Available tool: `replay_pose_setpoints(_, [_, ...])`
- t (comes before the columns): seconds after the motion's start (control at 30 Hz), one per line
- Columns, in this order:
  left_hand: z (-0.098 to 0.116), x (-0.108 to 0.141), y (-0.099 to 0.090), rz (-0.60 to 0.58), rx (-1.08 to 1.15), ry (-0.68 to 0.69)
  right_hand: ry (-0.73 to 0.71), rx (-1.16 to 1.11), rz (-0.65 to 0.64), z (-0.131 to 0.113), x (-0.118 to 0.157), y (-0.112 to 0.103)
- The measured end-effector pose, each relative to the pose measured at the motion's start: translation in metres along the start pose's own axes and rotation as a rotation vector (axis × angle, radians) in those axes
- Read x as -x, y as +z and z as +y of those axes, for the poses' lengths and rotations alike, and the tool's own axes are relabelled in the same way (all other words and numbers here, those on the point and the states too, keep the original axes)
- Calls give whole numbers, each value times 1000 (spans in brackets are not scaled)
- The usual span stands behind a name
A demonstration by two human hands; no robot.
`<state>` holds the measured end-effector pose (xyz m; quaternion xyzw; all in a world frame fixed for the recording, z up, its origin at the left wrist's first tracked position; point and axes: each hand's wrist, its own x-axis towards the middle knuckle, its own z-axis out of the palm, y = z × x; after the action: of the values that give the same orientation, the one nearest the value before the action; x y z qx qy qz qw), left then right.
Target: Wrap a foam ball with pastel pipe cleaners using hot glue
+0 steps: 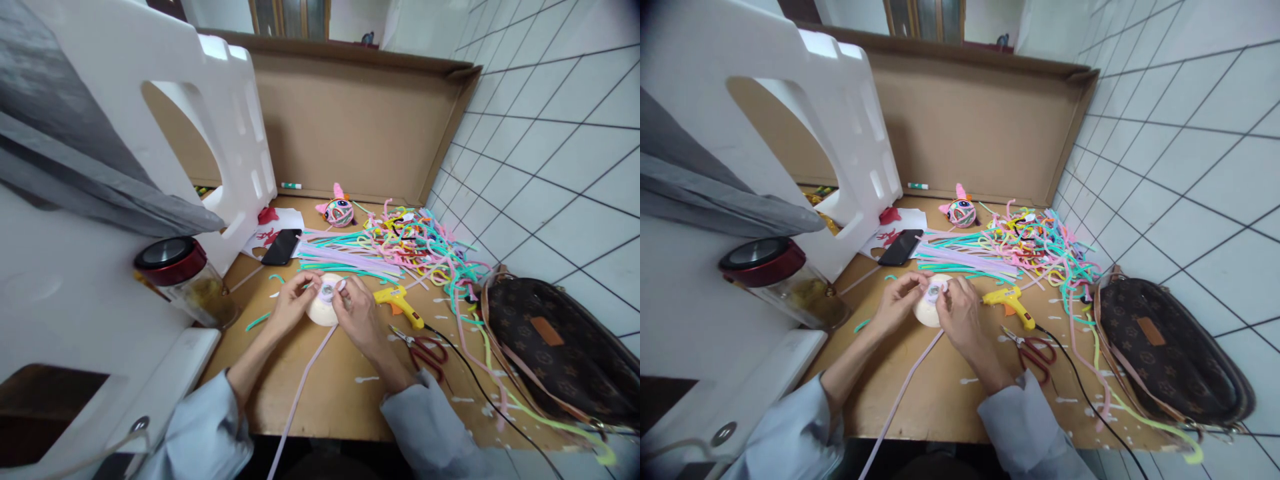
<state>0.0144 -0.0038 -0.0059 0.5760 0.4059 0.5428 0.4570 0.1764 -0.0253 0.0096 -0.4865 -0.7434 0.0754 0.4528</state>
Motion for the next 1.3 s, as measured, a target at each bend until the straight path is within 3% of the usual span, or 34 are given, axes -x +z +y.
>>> replay_pose_setpoints(0.63, [4,3,2,-41,68,-76,5,7,-5,1,1,1])
replay_pose_setpoints(1.3, [-1,1,-5,-123,-75,74,-24,13,21,3,0,1])
